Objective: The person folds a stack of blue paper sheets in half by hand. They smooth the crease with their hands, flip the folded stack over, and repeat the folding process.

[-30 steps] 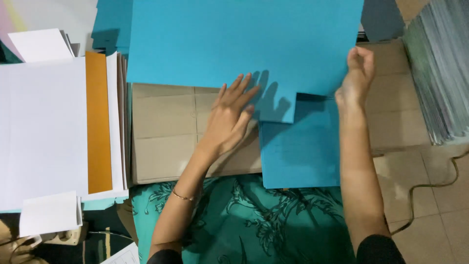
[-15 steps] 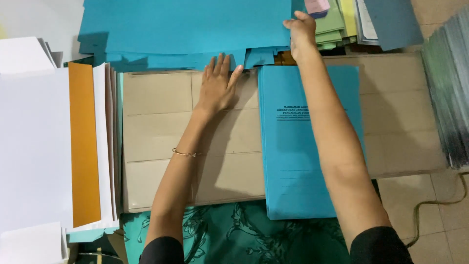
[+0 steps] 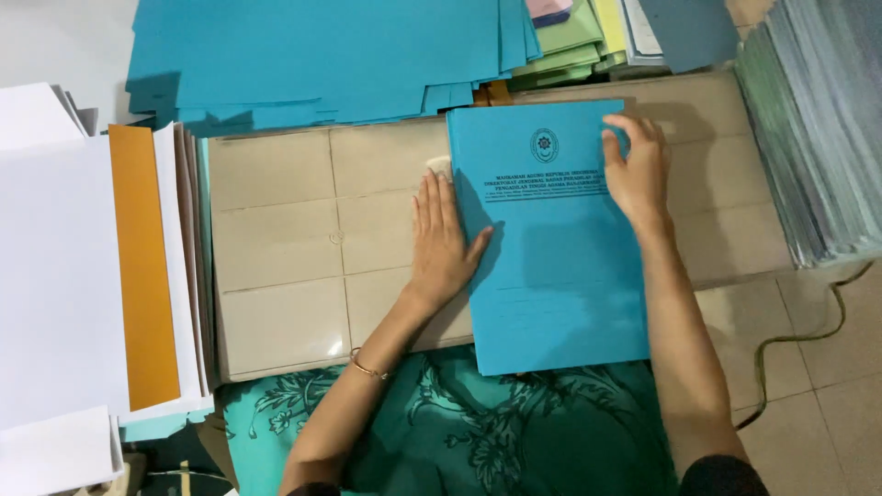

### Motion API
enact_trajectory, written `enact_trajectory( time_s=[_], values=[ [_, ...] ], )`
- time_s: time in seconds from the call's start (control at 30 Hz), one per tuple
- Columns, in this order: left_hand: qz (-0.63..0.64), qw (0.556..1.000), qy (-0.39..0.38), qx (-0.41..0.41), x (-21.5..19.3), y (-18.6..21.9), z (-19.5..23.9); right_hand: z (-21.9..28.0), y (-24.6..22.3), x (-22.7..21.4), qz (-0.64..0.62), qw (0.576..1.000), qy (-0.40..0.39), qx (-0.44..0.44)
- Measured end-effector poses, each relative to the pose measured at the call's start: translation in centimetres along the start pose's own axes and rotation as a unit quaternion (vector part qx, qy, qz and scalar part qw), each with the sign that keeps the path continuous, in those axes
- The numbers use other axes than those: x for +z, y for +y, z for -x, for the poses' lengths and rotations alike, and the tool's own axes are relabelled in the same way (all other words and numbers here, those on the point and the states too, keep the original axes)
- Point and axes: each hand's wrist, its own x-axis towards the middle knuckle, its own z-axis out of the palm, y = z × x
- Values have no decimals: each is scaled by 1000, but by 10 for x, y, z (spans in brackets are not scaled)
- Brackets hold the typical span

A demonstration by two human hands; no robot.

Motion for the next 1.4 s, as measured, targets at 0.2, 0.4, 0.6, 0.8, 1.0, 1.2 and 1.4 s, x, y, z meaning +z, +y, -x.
enact_trajectory(
  time_s=[0.2, 0.4, 0.6, 0.8, 1.0, 1.2, 1.4],
  values=[
    [8, 998, 68, -6, 56, 19, 24, 83, -29, -40, 149, 966, -109, 182],
    [-44, 993, 109, 14, 66, 15, 24, 114, -49, -41, 152, 960, -97, 213],
    [-50, 993, 109, 11, 65, 17, 27, 105, -42, -35, 210, 934, -165, 236],
    [-60, 993, 96, 11, 63, 16, 25, 87, -43, -44, 215, 918, -198, 269],
    [-22, 1000, 0, -15, 52, 8, 20, 71, -61, -82, 165, 938, -193, 236],
    [70, 990, -114, -53, 15, -18, 3, 54, -141, -176, -97, 942, -194, 254],
    [365, 915, -168, -41, -108, 67, 29, 47, -142, -195, -269, 898, -305, 170]
  ],
)
